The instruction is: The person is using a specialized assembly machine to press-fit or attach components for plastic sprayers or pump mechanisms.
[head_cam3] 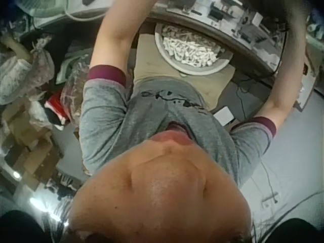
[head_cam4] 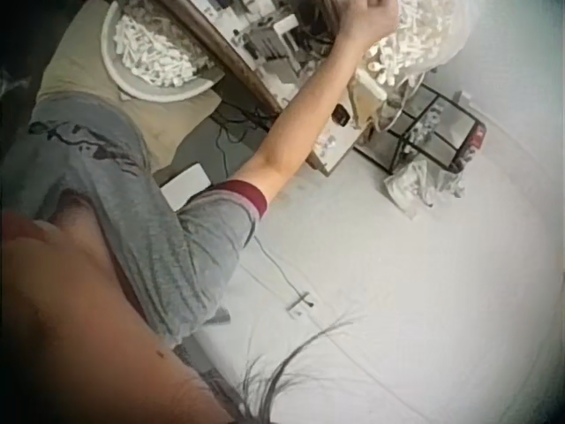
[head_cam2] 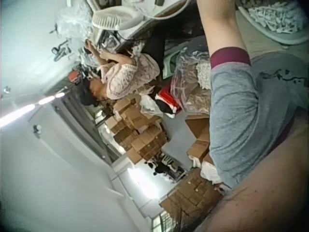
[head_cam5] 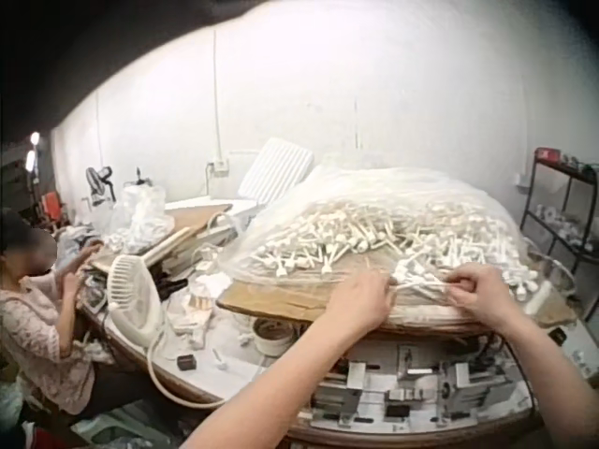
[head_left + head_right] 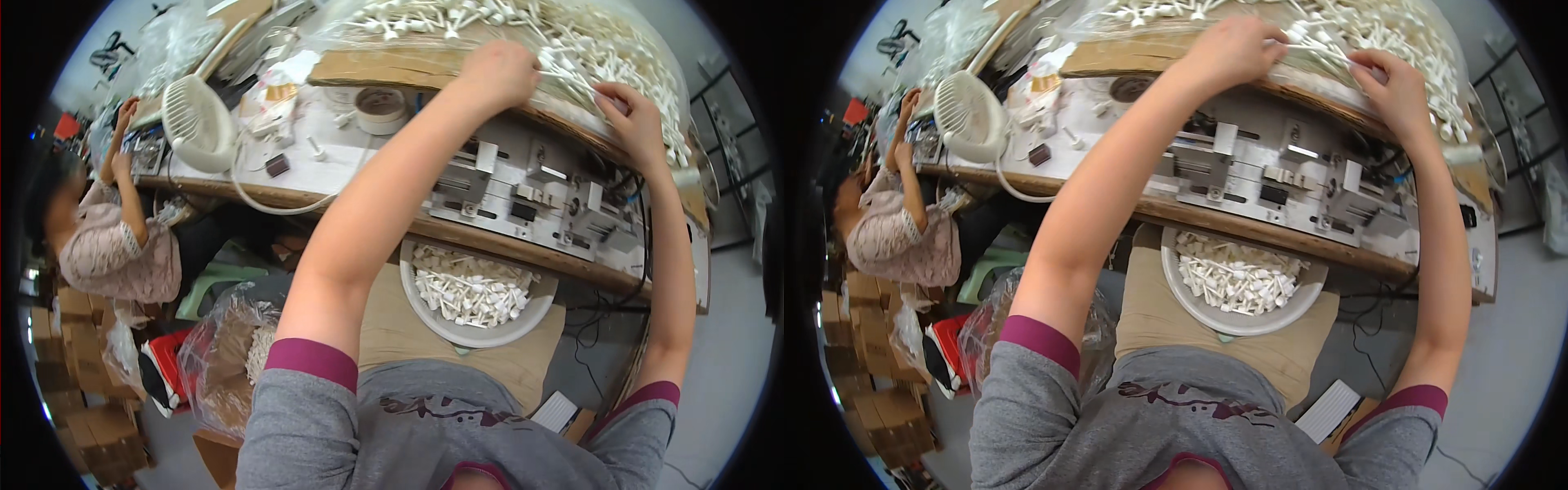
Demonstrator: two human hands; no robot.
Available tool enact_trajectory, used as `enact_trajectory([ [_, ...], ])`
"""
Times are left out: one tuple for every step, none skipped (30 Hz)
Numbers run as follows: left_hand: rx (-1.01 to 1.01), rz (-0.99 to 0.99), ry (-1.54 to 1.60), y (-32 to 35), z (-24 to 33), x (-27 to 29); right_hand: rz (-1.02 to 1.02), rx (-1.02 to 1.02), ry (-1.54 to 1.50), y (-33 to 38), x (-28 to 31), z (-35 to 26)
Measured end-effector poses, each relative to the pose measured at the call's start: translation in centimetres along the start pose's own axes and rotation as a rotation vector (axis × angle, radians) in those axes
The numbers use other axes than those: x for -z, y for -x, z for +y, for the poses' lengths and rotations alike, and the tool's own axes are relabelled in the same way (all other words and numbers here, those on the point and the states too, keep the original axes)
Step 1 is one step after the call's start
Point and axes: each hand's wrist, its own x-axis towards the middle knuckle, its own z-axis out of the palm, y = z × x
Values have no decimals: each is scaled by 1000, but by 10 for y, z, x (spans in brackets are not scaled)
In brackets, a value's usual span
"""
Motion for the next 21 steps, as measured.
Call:
enact_trajectory([
  [-3, 2, 18, -1, 1, -1, 0, -62, -37, 2, 4, 3],
  [0, 11, 29, -1, 0, 3, 31, -61, -5, 4, 5, 4],
  [-14, 75, 15, 3, -1, 6, 62, -57, 26, 7, 5, 4],
  [-34, 144, 1, 8, 3, 14, 99, -52, 62, 8, 8, 3],
  [-52, 210, -12, 15, 7, 20, 89, -58, 90, 10, 9, 5],
  [-49, 238, 33, 21, 17, 30, 61, -79, 111, 13, 10, 4],
  [-41, 265, 69, 31, 26, 40, -4, -109, 138, 14, 11, 1],
  [-75, 280, 154, 41, 29, 47, -70, -137, 158, 16, 9, -3],
  [-108, 293, 240, 50, 33, 52, -45, -91, 160, 18, 5, -6],
  [-90, 299, 269, 61, 40, 57, -23, -58, 161, 20, 4, -8],
  [-75, 305, 306, 73, 49, 58, -14, -78, 127, 22, 6, -11],
  [-56, 306, 337, 85, 56, 61, -6, -96, 84, 22, 6, -15],
  [-48, 287, 383, 94, 61, 59, 56, -88, 50, 22, 6, -14],
  [-33, 265, 427, 105, 66, 56, 112, -81, 13, 24, 2, -11],
  [-19, 241, 473, 114, 71, 53, 168, -75, -23, 25, 1, -7],
  [30, 166, 501, 124, 78, 53, 170, -139, -86, 26, 3, -4],
  [17, 128, 493, 134, 81, 50, 166, -206, -156, 28, 4, -2],
  [3, 89, 487, 143, 83, 45, 163, -275, -223, 31, 6, -1],
  [2, 82, 511, 153, 82, 36, 211, -232, -408, 35, 4, -7],
  [16, 61, 494, 164, 81, 25, 243, -215, -563, 41, 3, -23],
  [-13, 30, 409, 172, 81, 15, 251, -208, -663, 48, 1, -32],
])
